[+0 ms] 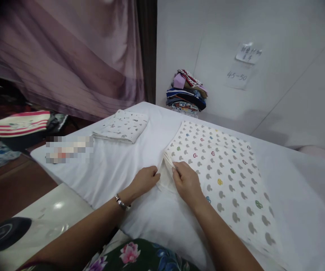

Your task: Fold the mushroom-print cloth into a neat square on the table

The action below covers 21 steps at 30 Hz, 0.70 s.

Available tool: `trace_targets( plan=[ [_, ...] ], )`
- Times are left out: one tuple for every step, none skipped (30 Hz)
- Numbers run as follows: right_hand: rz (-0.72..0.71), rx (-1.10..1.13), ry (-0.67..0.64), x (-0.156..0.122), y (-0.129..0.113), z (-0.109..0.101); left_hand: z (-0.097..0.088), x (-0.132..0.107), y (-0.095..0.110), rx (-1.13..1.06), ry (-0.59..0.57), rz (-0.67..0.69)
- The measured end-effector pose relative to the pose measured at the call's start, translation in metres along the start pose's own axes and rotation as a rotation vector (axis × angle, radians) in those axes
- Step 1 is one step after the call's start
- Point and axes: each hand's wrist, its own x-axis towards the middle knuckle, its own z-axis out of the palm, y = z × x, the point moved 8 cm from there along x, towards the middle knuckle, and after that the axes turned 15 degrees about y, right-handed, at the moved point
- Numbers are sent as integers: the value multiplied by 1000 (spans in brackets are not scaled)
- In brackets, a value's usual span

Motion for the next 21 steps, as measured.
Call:
trace_targets(
  plan=[
    [-39,-40,26,1,-4,-4,1,-1,-1,-181,-27,-86],
    [-83,-82,49,1,-8,-7,4,-4,-2,-398,-63,-195],
    [-131,-122,60,0,-14,-8,6,-8,-3,-618,-101,-308],
    [-182,-159,54,-2,-19,-6,8,-12,-2,-811,-132,-406],
    [-233,-189,35,-5,-26,-2,9,-16,-1,-952,-152,-474],
    [-280,-211,-1,-9,-31,4,9,-19,1,-1033,-162,-508],
    [-317,-225,-45,-14,-36,12,8,-22,2,-1061,-158,-518],
    [-341,-234,-89,-18,-39,19,7,-23,2,-1053,-143,-518],
    [-353,-239,-129,-22,-41,25,7,-25,1,-1030,-124,-515],
    [-356,-241,-162,-25,-42,30,6,-25,-1,-1005,-106,-513],
    [-353,-242,-182,-26,-42,32,5,-26,-3,-982,-92,-511],
    [-344,-243,-186,-26,-42,32,5,-27,-5,-962,-83,-506],
    [-333,-246,-174,-24,-41,30,4,-27,-7,-942,-76,-499],
    [-319,-251,-150,-22,-40,26,4,-28,-9,-921,-73,-490],
    [-301,-259,-117,-19,-39,23,3,-28,-10,-900,-72,-481],
    [-284,-272,-88,-18,-38,20,3,-29,-11,-886,-74,-474],
    [-278,-287,-79,-17,-37,20,3,-29,-12,-881,-82,-472],
    [-287,-301,-90,-19,-37,23,3,-30,-12,-886,-94,-477],
    [-309,-312,-118,-22,-38,28,4,-30,-12,-895,-106,-488],
    [-334,-317,-155,-27,-39,35,5,-31,-13,-907,-117,-502],
    [-358,-318,-195,-32,-39,42,6,-31,-13,-924,-128,-520]
  ],
)
